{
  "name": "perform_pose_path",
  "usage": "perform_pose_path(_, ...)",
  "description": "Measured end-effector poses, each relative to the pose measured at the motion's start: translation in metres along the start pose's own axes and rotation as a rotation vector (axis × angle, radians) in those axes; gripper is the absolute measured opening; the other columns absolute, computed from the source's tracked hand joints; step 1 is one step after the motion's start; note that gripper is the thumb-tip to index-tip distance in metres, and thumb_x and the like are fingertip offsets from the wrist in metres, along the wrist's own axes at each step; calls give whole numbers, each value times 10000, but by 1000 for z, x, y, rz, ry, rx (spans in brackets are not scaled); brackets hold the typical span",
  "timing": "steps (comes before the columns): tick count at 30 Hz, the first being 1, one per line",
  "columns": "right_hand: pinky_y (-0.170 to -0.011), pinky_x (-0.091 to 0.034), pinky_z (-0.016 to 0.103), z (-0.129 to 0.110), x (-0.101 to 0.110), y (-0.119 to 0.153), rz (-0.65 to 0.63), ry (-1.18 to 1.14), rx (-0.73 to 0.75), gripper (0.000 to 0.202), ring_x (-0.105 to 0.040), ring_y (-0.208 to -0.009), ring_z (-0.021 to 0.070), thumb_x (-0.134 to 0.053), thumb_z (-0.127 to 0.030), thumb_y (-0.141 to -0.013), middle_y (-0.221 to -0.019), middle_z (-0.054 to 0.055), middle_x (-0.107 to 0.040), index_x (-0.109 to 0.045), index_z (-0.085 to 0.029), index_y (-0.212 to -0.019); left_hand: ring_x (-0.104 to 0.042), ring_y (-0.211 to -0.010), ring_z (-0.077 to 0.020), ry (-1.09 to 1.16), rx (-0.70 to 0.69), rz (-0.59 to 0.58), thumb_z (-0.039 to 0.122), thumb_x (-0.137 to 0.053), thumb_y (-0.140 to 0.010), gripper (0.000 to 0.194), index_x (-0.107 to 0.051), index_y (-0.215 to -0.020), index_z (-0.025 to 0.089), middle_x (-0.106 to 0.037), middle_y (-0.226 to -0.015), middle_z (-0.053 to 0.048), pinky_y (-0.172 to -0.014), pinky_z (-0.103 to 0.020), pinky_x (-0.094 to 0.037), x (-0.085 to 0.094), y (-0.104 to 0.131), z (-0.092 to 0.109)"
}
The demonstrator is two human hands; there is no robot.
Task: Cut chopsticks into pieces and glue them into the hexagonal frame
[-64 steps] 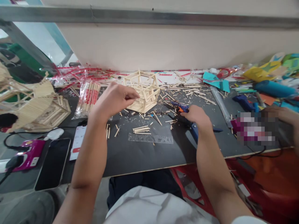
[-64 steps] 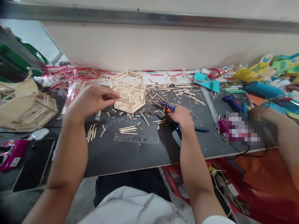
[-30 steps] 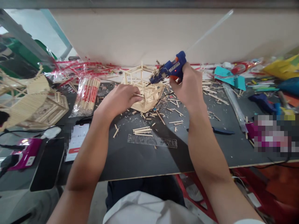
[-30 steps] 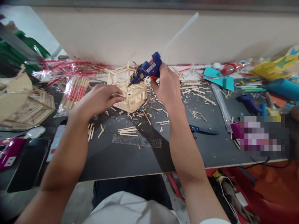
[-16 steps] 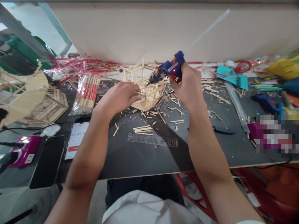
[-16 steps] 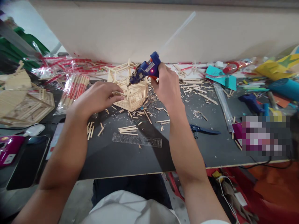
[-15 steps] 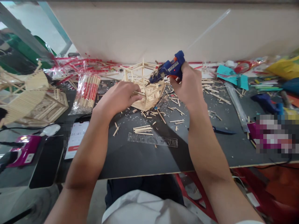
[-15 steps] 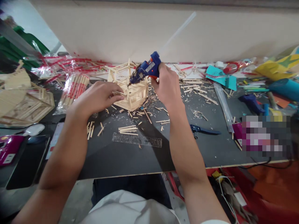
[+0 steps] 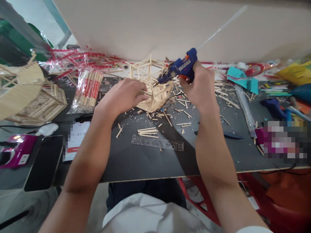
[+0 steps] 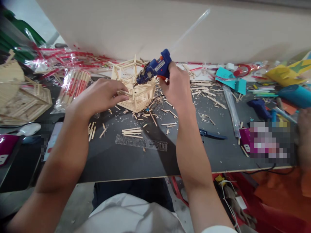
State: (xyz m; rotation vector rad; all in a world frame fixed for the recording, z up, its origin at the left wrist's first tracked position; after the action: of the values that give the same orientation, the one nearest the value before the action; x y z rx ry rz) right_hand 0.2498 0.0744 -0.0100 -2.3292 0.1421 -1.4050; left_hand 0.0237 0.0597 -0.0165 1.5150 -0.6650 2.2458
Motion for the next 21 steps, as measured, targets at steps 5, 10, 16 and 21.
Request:
perform_pose_path(5,-821,-496,437,-1,1,0,-8,38,4,404,-664,-916,335,-481,-452,-928,-996,139,-699,-546,-241,-1267,-634,-1026,-294,-2,17,9,449,-605,-913,287,-725,-1048,225,-693,-980,-72,-958,-411,-428,-1,0,-3)
perform_pose_path(10,-818,-498,414,0,2,-1,-12,36,3,412,-665,-916,323,-495,-447,-922,-985,143,-700,-559,-226,-1264,-639,-1021,-289,-51,-3,-8,453,-583,-928,307,-716,-1065,212,-699,-1007,-81,-934,-389,-436,-2,0,-3)
perform_pose_path(16,-770,-498,380,-1,2,-1,-6,-18,41,368,-660,-848,285,-550,-438,-904,-923,120,-693,-584,-205,-1187,-635,-1043,-277,-141,6,-65,463,-508,-966,363,-692,-1132,199,-704,-1064,-85,-915,-368,-444,1,0,3)
perform_pose_path(21,-722,-485,361,-2,4,0,-3,-62,60,324,-635,-769,248,-578,-366,-883,-841,85,-670,-596,-204,-1163,-640,-1037,-274,-156,10,-77,455,-491,-970,380,-698,-1147,191,-711,-1057,-93,-904,-373,-452,3,0,5)
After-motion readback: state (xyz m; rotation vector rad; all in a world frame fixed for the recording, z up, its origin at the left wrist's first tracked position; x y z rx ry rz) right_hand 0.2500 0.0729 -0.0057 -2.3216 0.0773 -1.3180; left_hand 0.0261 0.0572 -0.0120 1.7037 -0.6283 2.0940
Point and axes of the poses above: each hand's wrist, its own y-axis away from the middle knuckle, its own x-axis out of the back of the hand, z = x × y, the point moved 6 cm from there along -y, towards the middle knuckle
